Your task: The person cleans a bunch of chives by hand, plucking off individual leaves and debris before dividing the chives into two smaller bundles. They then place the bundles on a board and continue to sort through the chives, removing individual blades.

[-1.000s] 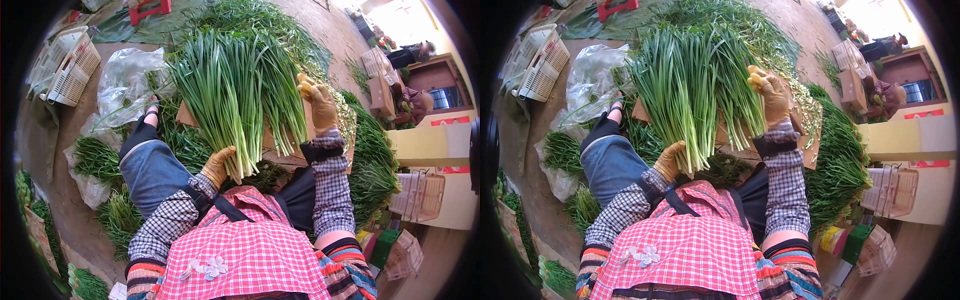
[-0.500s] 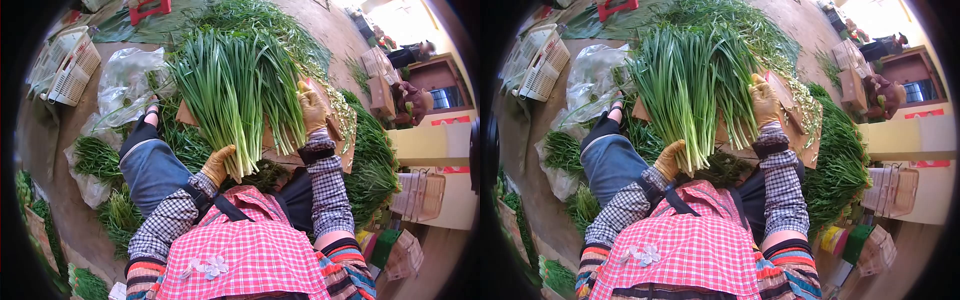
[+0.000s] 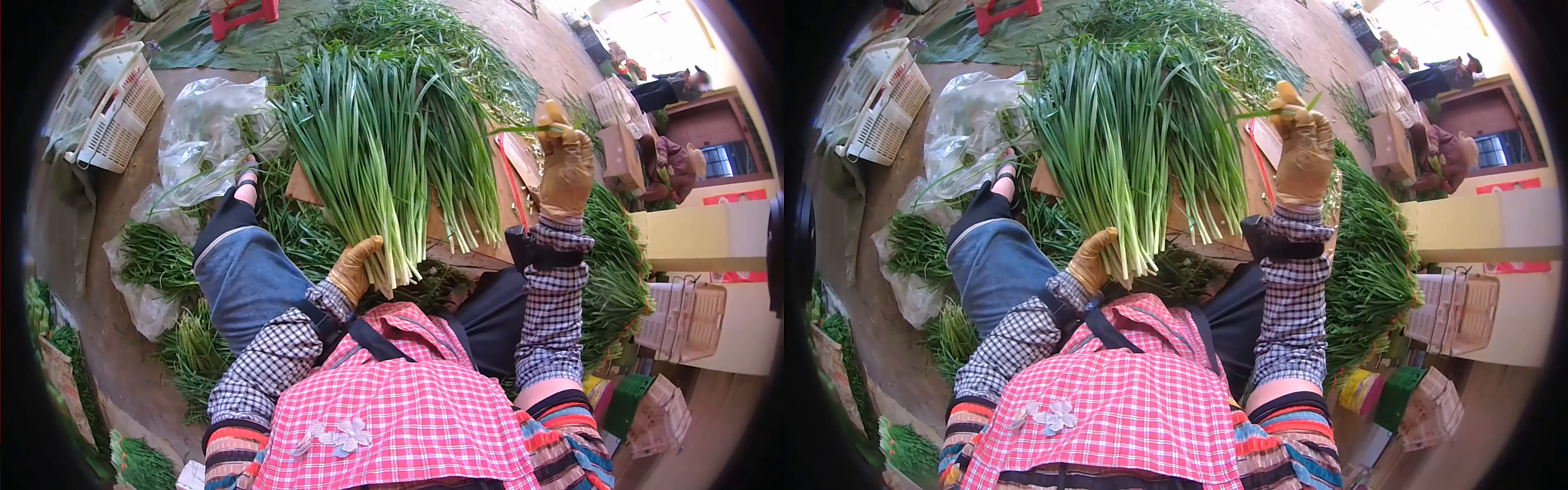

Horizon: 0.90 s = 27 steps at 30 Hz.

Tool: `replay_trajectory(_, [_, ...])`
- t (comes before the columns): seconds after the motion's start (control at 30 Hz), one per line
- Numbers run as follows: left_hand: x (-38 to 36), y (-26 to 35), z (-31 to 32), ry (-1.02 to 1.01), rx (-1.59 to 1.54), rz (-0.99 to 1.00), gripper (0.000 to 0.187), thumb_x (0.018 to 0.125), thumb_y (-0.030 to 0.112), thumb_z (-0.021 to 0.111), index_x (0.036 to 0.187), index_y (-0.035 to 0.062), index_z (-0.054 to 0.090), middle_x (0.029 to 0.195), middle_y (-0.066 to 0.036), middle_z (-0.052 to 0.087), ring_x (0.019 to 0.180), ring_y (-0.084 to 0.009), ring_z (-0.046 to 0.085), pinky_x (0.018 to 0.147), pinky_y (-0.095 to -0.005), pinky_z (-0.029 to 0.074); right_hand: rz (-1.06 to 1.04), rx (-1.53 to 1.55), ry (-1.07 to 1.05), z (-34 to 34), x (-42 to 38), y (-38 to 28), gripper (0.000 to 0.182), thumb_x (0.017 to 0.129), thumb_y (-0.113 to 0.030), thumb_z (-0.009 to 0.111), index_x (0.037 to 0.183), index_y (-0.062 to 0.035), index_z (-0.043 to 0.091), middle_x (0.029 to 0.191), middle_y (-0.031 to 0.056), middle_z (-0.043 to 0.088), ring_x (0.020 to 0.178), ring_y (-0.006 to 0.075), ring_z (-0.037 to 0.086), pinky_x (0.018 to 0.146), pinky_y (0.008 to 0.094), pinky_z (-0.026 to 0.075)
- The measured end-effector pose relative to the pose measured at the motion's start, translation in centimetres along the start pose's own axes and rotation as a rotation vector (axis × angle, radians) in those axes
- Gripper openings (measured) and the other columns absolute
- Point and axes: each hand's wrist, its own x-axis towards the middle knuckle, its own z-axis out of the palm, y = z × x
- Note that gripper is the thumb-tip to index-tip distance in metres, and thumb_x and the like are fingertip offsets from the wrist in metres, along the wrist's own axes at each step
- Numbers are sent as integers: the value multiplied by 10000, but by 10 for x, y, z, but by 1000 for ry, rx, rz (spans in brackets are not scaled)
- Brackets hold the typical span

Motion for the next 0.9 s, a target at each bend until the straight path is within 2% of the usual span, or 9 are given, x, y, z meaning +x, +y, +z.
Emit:
replay_trajectory(0.1, [-1, 1, 0, -6, -1, -5, 338, 841, 233, 675, 1077, -2, 620, 993, -153, 682, 880, -281, 676, 783, -447, 569, -33, 89, 54, -2, 11, -18, 134, 925, -110, 590, 1028, -25, 575, 1146, 194, 622, 993, 296, 645, 827, 358, 557])
replay_trajectory(0.2, [-1, 1, 3, 16, -2, -8, 327, 839, 226, 677, 1067, 0, 621, 990, -153, 683, 880, -282, 675, 791, -451, 566, -22, 30, -159, 10, 12, -37, 184, 935, -142, 581, 1077, -25, 575, 1170, 196, 609, 1012, 295, 638, 853, 368, 545])
replay_trajectory(0.37, [2, -2, -5, 9, 3, 27, 327, 835, 221, 680, 1067, -1, 620, 997, -156, 681, 884, -285, 674, 795, -456, 564, 73, -218, -179, 35, 5, -34, 325, 946, -281, 574, 1175, -52, 600, 1208, 145, 614, 1046, 214, 623, 872, 306, 505])
replay_trajectory(0.47, [2, -2, -5, -2, 12, 35, 339, 834, 224, 679, 1077, -4, 618, 1004, -161, 680, 888, -287, 673, 793, -457, 565, 319, -369, -215, 31, 9, -1, 287, 926, -243, 605, 1155, -72, 631, 1179, 128, 633, 1067, 176, 605, 906, 299, 489])
replay_trajectory(0.53, [2, -1, -1, -11, 12, 27, 344, 834, 225, 678, 1081, -6, 616, 1008, -164, 679, 889, -289, 673, 791, -458, 566, 337, -503, -311, 27, 17, 44, 246, 895, -178, 641, 1128, -102, 659, 1154, 97, 650, 1088, 157, 588, 931, 290, 481])
replay_trajectory(0.57, [2, -1, -1, -15, -4, 12, 349, 836, 224, 673, 1087, -10, 614, 1007, -166, 678, 889, -294, 674, 785, -461, 568, 136, -570, -460, 23, 23, 74, 219, 888, -105, 639, 1104, -118, 677, 1168, 75, 645, 1098, 165, 582, 948, 285, 476])
replay_trajectory(0.67, [5, -5, -11, 30, 35, 37, 358, 837, 223, 671, 1100, -12, 610, 1009, -165, 677, 893, -300, 673, 782, -463, 569, -14, -1002, -516, 25, 38, 123, 255, 895, -52, 601, 1124, -135, 675, 1260, 121, 589, 1130, 255, 579, 966, 304, 463])
replay_trajectory(0.87, [6, -7, -11, 49, 86, 63, 404, 830, 227, 670, 1150, -2, 577, 1014, -137, 672, 889, -276, 671, 788, -441, 567, 85, -1587, -681, 38, 66, 157, 351, 831, -290, 684, 1170, -199, 661, 1401, 151, 462, 1296, 313, 427, 1093, 381, 335])
replay_trajectory(0.9, [5, -6, -10, 54, 97, 67, 409, 827, 229, 673, 1151, 0, 575, 1012, -132, 671, 887, -272, 671, 790, -435, 566, 170, -1750, -769, 44, 69, 159, 428, 797, -366, 699, 1203, -243, 642, 1474, 132, 369, 1353, 298, 348, 1127, 383, 277])
